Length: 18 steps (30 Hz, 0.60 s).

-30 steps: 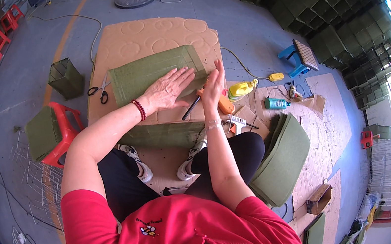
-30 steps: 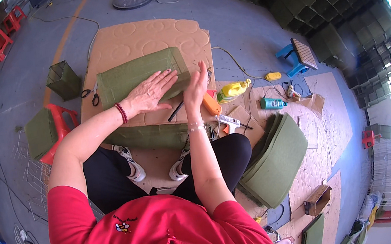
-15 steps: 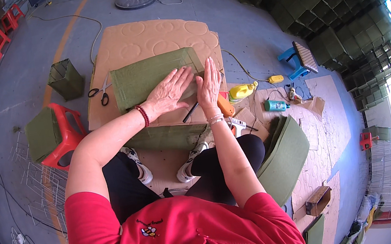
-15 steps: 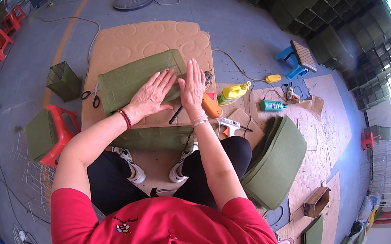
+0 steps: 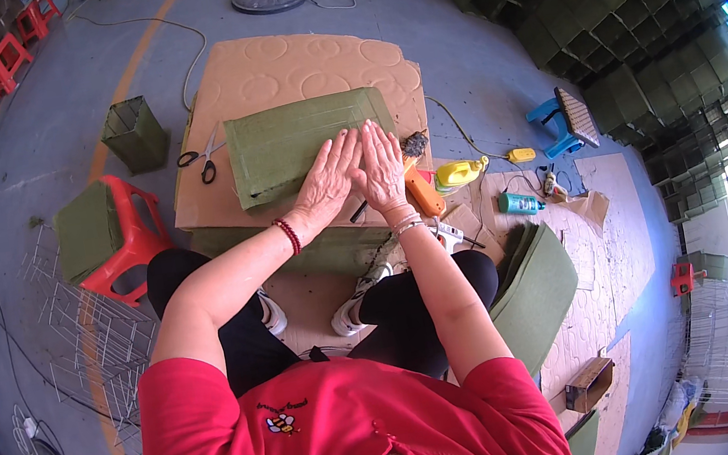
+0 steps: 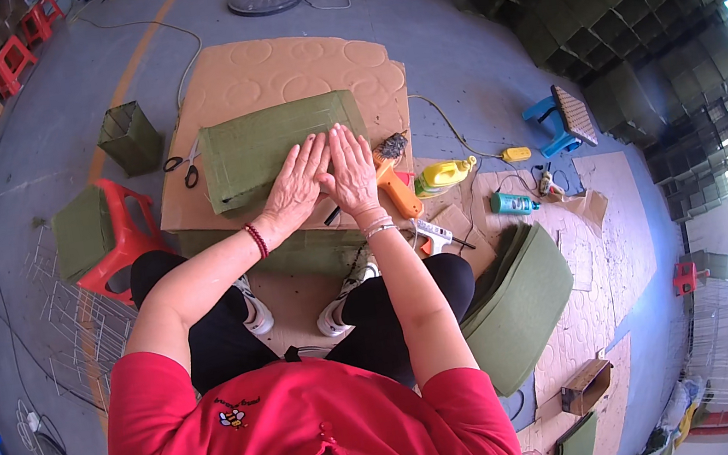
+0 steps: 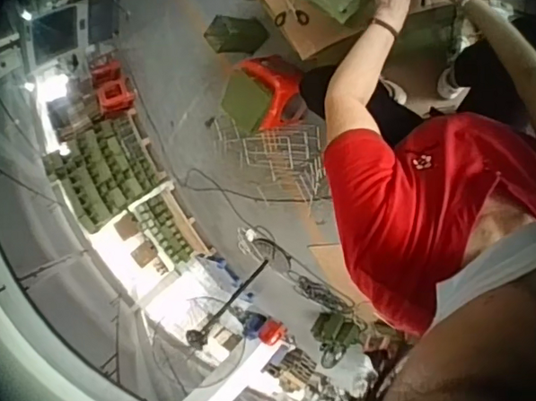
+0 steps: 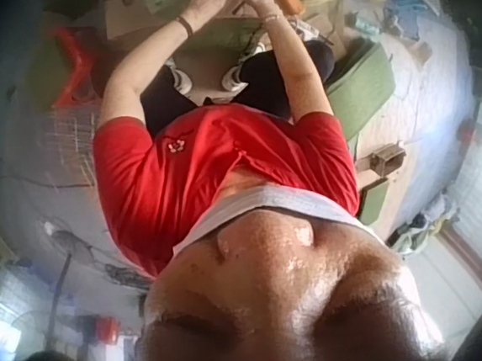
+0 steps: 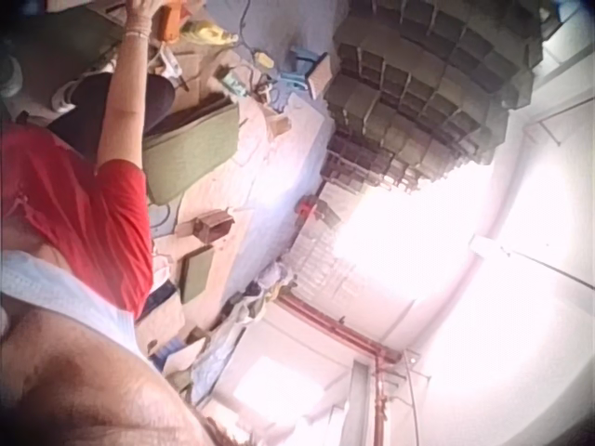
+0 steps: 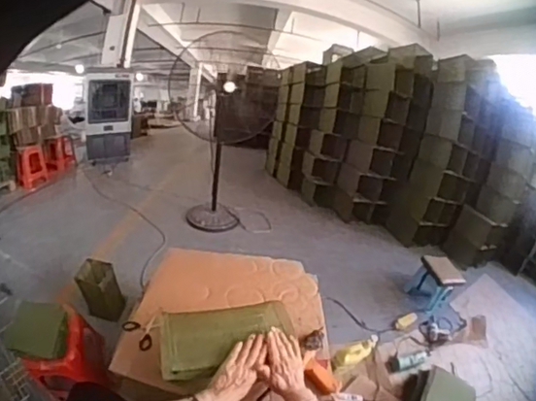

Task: The recorder is applying mesh material to a wire frame and securing it with a hot glue gun.

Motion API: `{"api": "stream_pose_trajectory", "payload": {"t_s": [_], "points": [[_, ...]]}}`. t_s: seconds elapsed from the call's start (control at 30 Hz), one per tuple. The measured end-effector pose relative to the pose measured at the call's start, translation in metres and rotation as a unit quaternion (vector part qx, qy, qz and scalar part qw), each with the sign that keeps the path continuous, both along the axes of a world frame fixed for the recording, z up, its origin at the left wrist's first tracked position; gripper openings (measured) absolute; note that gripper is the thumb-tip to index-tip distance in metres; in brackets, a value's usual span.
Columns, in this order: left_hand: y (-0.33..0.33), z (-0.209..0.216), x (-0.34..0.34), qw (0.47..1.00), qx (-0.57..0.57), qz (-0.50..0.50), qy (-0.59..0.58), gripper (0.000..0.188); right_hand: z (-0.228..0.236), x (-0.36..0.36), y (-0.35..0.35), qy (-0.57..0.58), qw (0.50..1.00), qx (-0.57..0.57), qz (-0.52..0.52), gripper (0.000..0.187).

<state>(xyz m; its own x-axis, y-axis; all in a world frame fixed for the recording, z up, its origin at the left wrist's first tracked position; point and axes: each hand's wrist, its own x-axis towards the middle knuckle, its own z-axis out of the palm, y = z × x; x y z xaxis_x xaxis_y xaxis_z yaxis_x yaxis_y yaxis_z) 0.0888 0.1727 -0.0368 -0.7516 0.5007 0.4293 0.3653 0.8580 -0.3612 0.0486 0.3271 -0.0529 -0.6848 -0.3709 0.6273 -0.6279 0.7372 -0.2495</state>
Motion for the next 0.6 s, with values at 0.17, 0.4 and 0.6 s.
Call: {"api": "stream_pose_trajectory", "payload": {"t_s": [0.17, 0.4, 0.6], "points": [[-0.001, -0.001, 0.012, 0.999, -0.024, 0.045, -0.004, 0.085, -0.002, 0.000, 0.000, 0.008, 0.999, 0.050, -0.017, 0.091], [-0.021, -0.003, 0.041, 0.992, 0.095, 0.037, -0.080, 0.088, 0.000, 0.000, 0.001, 0.014, 0.996, 0.081, -0.033, 0.082], [-0.046, -0.007, 0.081, 0.976, 0.146, 0.123, -0.107, 0.090, 0.002, 0.002, -0.002, 0.012, 0.995, 0.086, -0.040, 0.082]]}}
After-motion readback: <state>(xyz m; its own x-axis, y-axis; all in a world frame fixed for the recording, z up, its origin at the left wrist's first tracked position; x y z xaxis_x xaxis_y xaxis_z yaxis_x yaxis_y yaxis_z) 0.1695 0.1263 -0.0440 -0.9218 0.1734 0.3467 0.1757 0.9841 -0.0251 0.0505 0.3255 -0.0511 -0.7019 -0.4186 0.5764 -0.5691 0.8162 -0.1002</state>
